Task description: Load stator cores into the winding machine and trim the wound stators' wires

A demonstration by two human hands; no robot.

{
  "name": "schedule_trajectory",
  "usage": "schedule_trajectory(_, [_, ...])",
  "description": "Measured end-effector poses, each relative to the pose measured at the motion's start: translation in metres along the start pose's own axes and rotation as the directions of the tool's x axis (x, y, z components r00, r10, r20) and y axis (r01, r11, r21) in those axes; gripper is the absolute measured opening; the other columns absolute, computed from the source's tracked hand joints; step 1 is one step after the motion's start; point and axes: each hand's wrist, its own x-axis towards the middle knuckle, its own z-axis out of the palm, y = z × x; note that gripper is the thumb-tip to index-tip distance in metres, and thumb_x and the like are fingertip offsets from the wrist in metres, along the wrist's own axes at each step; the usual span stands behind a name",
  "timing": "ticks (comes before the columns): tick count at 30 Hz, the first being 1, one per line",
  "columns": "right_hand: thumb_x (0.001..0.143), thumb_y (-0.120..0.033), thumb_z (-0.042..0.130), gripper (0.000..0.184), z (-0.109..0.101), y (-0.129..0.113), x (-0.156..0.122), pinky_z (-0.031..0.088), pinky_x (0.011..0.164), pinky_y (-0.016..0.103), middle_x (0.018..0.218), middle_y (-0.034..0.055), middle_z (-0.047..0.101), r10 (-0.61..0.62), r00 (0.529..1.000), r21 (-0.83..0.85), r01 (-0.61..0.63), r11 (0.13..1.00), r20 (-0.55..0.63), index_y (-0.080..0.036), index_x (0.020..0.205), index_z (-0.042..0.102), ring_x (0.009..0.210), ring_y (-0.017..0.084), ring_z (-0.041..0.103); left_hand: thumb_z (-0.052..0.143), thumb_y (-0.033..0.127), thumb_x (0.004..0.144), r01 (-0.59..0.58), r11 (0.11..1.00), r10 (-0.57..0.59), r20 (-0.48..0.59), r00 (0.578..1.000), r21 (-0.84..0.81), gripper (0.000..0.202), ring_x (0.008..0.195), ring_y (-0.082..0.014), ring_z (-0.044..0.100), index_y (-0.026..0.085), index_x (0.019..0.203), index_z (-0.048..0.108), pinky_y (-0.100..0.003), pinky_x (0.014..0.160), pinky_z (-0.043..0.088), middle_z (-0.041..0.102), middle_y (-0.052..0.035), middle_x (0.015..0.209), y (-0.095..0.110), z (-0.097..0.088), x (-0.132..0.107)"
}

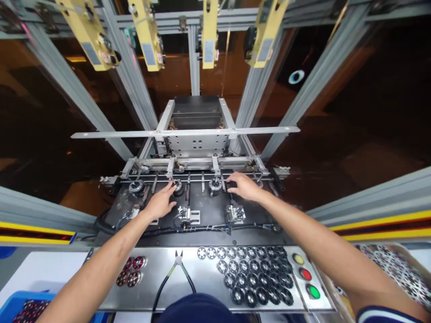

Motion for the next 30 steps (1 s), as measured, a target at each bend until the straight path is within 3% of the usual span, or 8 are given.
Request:
schedule_trajectory(4, [0.091,-0.034,0.062,0.027,0.038,-0.003,0.011,0.048,0.097,0.048,0.125,0.0087,0.059,-0.03,0.999,0.01,0.031,0.999,-0.037,-0.015,0.111,0.062,0.115,0.025,0.057,0.048,0.033,0.09,0.043,0.998,-0.041,-0.076,0.996,0.035,0.044,0.124,-0.03,0.058,0.007,0.123,0.063,-0.041,0.106,0.046,0.057,-0.0198,0.138,0.023,-0.019,-0.003])
schedule_trajectory(7, [0.092,-0.034,0.06,0.029,0.046,-0.005,0.019,0.051,0.093,0.046,0.122,0.0085,0.061,0.009,1.0,0.029,-0.008,1.0,-0.03,-0.016,0.115,0.06,0.109,0.023,0.06,0.042,0.04,0.094,-0.035,0.998,0.04,-0.083,0.996,0.058,0.046,0.123,-0.0278,0.06,0.01,0.12,0.065,-0.041,0.107,0.045,0.065,-0.0166,0.13,0.049,-0.034,0.0])
schedule_trajectory(11, [0.094,-0.034,0.058,0.029,0.043,0.001,0.02,0.053,0.089,0.043,0.121,0.0085,0.061,0.105,0.994,0.035,-0.106,0.994,0.028,-0.016,0.117,0.059,0.104,0.021,0.062,0.044,0.039,0.093,-0.19,0.979,0.19,0.005,0.982,0.073,0.048,0.129,-0.0262,0.055,0.009,0.127,0.061,-0.039,0.111,0.041,0.058,-0.0159,0.139,0.084,-0.035,0.016])
schedule_trajectory(16, [0.092,-0.034,0.061,0.033,0.036,0.001,0.034,0.054,0.087,0.041,0.119,0.0098,0.061,0.252,0.953,0.01,-0.257,0.966,0.17,-0.014,0.118,0.059,0.103,0.022,0.062,0.062,0.027,0.081,-0.35,0.934,0.332,0.191,0.924,0.067,0.065,0.142,-0.0267,0.037,0.01,0.142,0.045,-0.036,0.117,0.032,0.037,-0.0159,0.155,0.114,-0.014,0.048])
schedule_trajectory(20, [0.091,-0.034,0.062,0.035,0.032,-0.004,0.06,0.055,0.086,0.04,0.119,0.0098,0.061,0.356,0.895,0.015,-0.373,0.928,0.27,-0.014,0.119,0.058,0.103,0.023,0.063,0.062,0.024,0.08,-0.371,0.924,0.333,0.276,0.902,0.097,0.07,0.145,-0.0286,0.03,0.014,0.146,0.038,-0.041,0.117,0.03,0.029,-0.0153,0.158,0.124,0.001,0.064])
schedule_trajectory(24, [0.092,-0.034,0.061,0.034,0.028,-0.005,0.075,0.055,0.086,0.041,0.12,0.0087,0.061,0.454,0.845,0.04,-0.484,0.874,0.282,-0.015,0.119,0.058,0.103,0.023,0.063,0.06,0.025,0.082,-0.37,0.92,0.316,0.314,0.895,0.129,0.071,0.146,-0.03,0.026,0.013,0.148,0.034,-0.042,0.118,0.029,0.026,-0.0162,0.159,0.127,0.005,0.067])
schedule_trajectory(30, [0.092,-0.034,0.061,0.034,0.027,-0.001,0.063,0.054,0.088,0.041,0.121,0.0094,0.06,0.499,0.84,0.14,-0.532,0.835,0.213,-0.016,0.12,0.058,0.105,0.023,0.062,0.064,0.026,0.078,-0.365,0.924,0.3,0.372,0.879,0.116,0.08,0.146,-0.0281,0.026,0.011,0.149,0.031,-0.037,0.119,0.027,0.021,-0.0158,0.161,0.129,0.0,0.069])
